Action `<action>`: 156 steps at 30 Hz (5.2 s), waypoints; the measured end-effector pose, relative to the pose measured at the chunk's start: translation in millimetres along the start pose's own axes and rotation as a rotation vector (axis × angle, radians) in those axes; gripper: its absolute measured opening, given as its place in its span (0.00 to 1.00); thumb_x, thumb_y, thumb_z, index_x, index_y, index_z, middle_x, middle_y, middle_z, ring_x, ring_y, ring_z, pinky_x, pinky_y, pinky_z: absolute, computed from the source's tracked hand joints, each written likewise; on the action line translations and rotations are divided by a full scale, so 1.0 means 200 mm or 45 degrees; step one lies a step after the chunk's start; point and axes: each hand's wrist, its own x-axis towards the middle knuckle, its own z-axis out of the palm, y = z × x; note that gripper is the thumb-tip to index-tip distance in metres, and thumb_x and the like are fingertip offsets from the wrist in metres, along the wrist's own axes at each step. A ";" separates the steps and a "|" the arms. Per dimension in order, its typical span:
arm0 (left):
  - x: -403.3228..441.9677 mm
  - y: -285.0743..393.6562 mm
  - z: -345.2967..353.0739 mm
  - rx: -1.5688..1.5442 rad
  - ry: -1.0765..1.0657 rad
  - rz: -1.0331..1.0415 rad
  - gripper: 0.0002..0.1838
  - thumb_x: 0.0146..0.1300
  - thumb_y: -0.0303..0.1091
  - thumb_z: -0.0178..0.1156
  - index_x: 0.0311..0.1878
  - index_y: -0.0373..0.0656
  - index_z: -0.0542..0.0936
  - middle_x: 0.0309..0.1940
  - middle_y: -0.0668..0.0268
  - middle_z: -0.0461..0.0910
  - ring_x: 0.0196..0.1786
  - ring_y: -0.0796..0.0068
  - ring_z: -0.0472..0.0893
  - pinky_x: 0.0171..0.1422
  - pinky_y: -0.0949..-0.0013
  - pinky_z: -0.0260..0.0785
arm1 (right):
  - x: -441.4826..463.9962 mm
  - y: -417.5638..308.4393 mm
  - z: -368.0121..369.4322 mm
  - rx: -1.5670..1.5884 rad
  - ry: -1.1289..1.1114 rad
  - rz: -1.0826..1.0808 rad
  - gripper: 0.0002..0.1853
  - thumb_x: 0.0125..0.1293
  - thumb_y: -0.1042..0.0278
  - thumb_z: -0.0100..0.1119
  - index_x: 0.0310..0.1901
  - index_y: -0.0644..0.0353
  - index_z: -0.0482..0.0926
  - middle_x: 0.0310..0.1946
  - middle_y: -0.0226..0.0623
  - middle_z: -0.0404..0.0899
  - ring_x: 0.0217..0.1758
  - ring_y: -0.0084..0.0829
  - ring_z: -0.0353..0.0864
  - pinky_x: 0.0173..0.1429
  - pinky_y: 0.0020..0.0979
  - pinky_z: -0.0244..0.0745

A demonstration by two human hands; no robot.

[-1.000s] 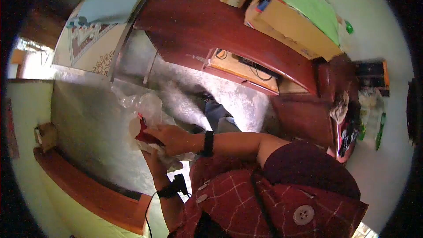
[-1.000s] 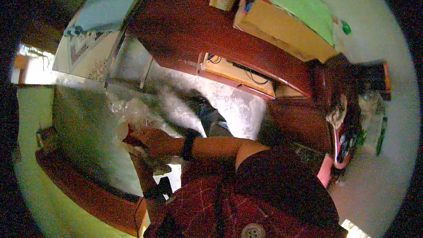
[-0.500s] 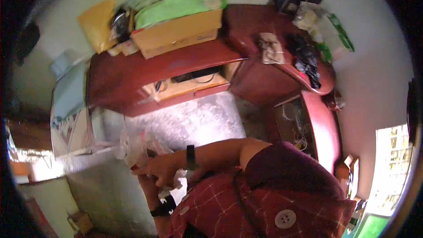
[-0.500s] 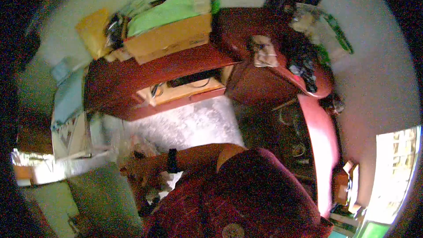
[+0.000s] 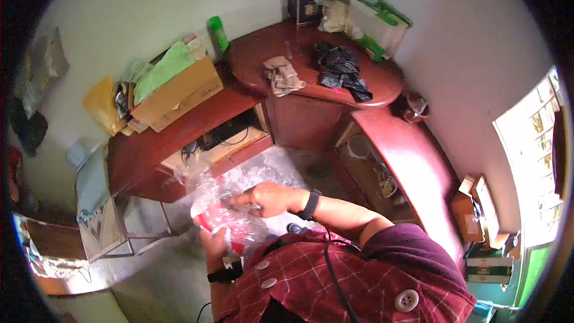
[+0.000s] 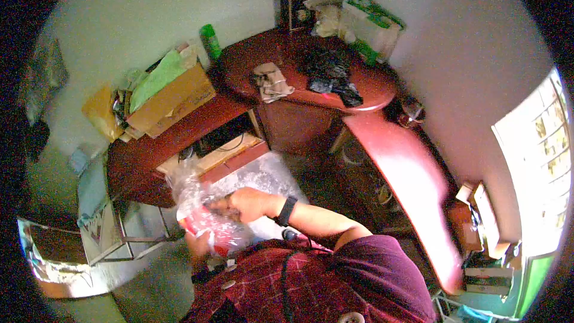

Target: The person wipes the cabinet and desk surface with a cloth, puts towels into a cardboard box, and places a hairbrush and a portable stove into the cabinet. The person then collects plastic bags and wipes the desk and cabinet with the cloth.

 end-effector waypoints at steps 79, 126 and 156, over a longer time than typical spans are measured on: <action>0.95 0.61 0.70 -0.932 -0.267 -0.181 0.21 0.62 0.36 0.61 0.56 0.39 0.72 0.49 0.65 0.77 0.48 0.70 0.78 0.54 0.64 0.70 | 0.61 0.50 -0.47 -0.524 0.063 0.522 0.13 0.50 0.61 0.59 0.31 0.63 0.78 0.25 0.52 0.79 0.29 0.54 0.79 0.35 0.48 0.73; 1.43 0.52 0.70 -0.977 0.080 -0.179 0.26 0.55 0.40 0.64 0.55 0.36 0.73 0.48 0.62 0.76 0.48 0.68 0.77 0.51 0.65 0.72 | 0.89 1.06 -0.47 0.025 0.187 0.036 0.14 0.52 0.67 0.56 0.40 0.65 0.75 0.32 0.52 0.79 0.33 0.52 0.78 0.38 0.46 0.74; 1.36 0.33 0.73 -0.332 0.490 -0.107 0.21 0.51 0.21 0.62 0.51 0.37 0.76 0.45 0.62 0.79 0.44 0.66 0.78 0.50 0.64 0.72 | 0.78 2.07 -1.27 -0.854 0.378 0.710 0.33 0.61 0.50 0.55 0.67 0.43 0.60 0.67 0.50 0.53 0.71 0.56 0.49 0.67 0.64 0.48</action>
